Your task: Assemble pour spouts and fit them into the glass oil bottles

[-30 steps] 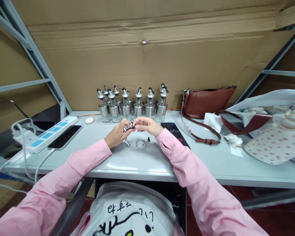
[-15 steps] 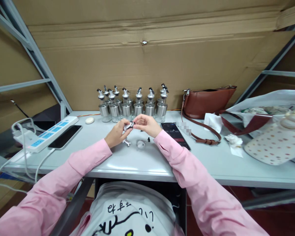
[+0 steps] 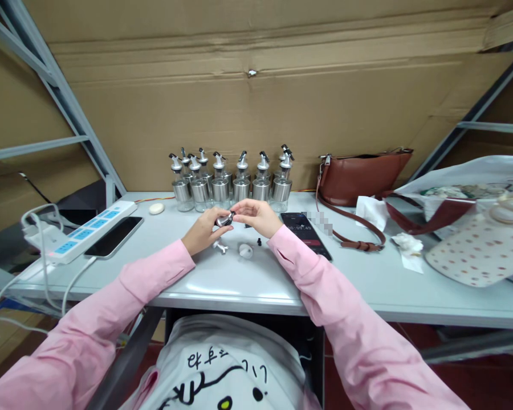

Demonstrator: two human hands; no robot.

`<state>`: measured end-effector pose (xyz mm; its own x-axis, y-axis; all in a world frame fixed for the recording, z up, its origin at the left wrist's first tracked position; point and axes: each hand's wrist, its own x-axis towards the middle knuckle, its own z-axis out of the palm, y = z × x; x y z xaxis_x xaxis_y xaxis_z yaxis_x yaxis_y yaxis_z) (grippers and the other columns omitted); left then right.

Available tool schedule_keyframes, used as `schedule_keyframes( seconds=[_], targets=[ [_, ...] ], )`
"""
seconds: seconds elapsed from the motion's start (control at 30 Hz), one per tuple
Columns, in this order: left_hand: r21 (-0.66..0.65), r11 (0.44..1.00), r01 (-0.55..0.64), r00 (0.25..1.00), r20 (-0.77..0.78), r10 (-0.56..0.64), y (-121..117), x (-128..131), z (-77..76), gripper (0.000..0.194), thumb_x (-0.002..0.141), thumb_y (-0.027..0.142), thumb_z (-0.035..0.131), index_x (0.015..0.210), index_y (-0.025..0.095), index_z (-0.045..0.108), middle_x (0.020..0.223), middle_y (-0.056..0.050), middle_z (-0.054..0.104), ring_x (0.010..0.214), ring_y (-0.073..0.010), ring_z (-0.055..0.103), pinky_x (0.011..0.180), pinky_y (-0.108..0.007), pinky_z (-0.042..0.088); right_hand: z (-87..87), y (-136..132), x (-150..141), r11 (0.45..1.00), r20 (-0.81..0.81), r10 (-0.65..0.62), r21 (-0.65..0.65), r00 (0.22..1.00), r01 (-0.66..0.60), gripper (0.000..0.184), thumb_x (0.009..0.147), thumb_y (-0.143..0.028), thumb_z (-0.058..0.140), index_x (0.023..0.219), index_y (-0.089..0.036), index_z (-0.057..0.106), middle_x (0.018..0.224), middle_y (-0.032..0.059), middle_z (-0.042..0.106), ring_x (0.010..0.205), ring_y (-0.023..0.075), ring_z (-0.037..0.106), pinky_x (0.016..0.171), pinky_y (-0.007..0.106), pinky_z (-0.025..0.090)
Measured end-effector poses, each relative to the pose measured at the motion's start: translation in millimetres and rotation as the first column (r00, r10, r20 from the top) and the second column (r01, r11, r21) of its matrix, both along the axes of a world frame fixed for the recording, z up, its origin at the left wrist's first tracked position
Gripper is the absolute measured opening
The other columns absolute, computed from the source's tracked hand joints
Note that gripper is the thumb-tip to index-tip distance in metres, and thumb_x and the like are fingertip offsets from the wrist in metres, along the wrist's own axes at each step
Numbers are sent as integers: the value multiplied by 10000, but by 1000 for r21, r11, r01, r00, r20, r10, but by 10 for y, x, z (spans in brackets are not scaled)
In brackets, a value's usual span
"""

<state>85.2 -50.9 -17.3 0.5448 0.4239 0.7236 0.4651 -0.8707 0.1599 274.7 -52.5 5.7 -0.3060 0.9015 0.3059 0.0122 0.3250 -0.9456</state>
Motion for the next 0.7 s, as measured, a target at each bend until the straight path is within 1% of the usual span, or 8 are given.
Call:
schedule_keyframes(
  seconds=[0.1,0.2,0.3,0.47,0.57,0.7],
  targets=[
    [-11,1000,12,1000,-6,-12,7,0,-9,243,864,344,528,1021,168,471,874,-40,574,806,-161,555,699,-274,432,-6,2,3,1000,8,-4,-10,1000,4,401,515,-397,793,805,-160,651,740,25,661,700,148,621,688,322,503],
    [-22,1000,14,1000,-15,-14,16,1,-18,249,874,355,507,1032,167,468,882,-43,562,807,-158,545,703,-274,429,-6,5,6,1000,4,4,-12,1000,-4,402,527,-399,787,826,-162,662,779,34,680,730,157,635,737,342,505],
    [-9,1000,12,1000,-25,-12,19,5,-22,250,880,366,493,1027,166,466,865,-38,556,790,-155,538,708,-277,427,-3,4,7,1000,1,12,-15,1000,-12,396,531,-398,785,824,-161,665,794,37,688,742,160,641,759,349,502],
    [45,999,-7,1000,-27,8,3,23,-20,267,881,376,490,1028,157,457,875,-47,566,795,-163,543,731,-296,424,0,-4,4,1000,-2,13,1,1000,-13,380,537,-398,784,807,-163,655,769,28,678,707,143,630,715,321,500],
    [35,999,-12,999,-29,13,-6,32,-16,277,877,378,497,1041,161,448,910,-54,575,826,-168,552,746,-303,425,-7,-4,5,1000,8,18,13,1000,-18,386,548,-409,779,816,-164,648,768,31,670,701,146,622,676,312,497],
    [22,999,-31,999,-34,32,-11,35,-9,270,873,379,506,1026,165,449,906,-49,581,801,-164,558,742,-305,426,-20,-1,6,999,24,24,29,999,-25,394,557,-418,774,820,-162,630,738,28,655,681,142,612,641,300,490]
  ],
)
